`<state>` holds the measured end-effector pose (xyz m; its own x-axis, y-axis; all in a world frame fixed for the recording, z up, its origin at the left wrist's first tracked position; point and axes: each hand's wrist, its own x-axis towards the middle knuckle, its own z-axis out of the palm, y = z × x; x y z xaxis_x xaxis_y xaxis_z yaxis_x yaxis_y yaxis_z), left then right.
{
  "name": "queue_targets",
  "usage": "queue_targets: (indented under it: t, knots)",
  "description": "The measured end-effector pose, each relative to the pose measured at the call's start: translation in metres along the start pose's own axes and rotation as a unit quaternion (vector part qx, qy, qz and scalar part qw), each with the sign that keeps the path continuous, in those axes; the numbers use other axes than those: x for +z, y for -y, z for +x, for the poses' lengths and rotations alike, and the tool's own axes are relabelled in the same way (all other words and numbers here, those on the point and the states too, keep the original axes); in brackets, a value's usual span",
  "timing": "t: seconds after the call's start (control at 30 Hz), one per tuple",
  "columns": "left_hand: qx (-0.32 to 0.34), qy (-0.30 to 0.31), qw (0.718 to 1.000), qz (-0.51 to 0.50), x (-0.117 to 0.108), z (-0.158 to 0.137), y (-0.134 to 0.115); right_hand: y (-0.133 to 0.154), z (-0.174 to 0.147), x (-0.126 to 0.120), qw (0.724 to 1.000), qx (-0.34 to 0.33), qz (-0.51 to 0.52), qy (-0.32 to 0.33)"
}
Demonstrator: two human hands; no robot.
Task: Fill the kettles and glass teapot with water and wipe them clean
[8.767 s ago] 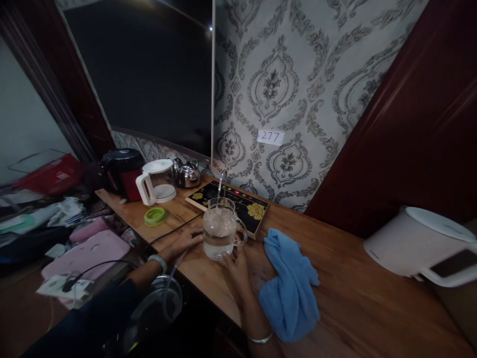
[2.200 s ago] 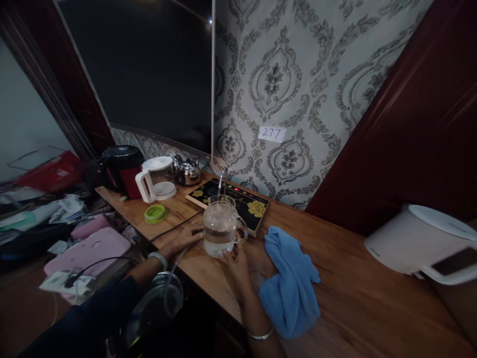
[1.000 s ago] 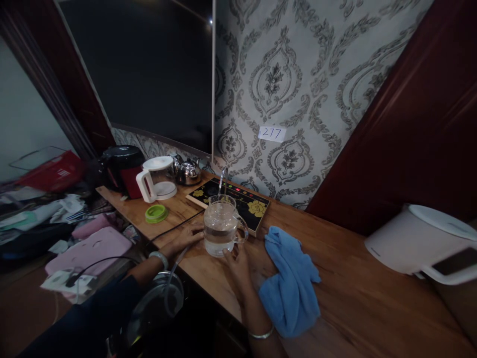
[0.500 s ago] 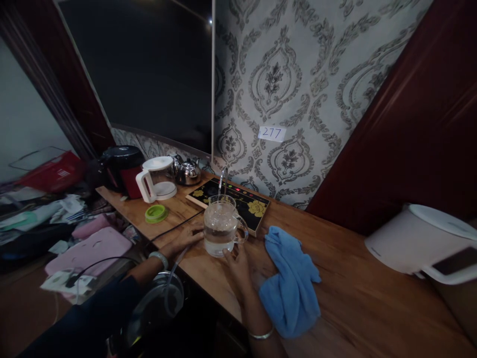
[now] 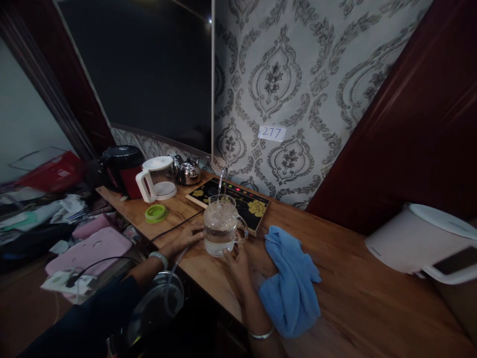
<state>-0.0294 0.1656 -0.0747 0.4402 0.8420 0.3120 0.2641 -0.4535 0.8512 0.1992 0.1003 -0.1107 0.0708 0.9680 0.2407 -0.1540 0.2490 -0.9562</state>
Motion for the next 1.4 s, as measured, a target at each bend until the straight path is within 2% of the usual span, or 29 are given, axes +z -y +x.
queue_targets:
  t: [0.43, 0.93, 1.4]
  knots:
    - [-0.007, -0.004, 1.000, -0.010, 0.0008, 0.0011, 0.0090, 0.0012, -0.0023, 0.0018, 1.000, 0.011, 0.000, -0.008]
    - [-0.013, -0.006, 1.000, 0.015, -0.0004, 0.0005, 0.0096, -0.0026, -0.0001, 0.0001, 1.000, 0.009, -0.001, -0.007]
    - [0.001, 0.003, 1.000, -0.012, 0.0007, 0.0013, 0.0058, -0.0016, -0.0002, 0.0002, 1.000, 0.006, -0.001, -0.010]
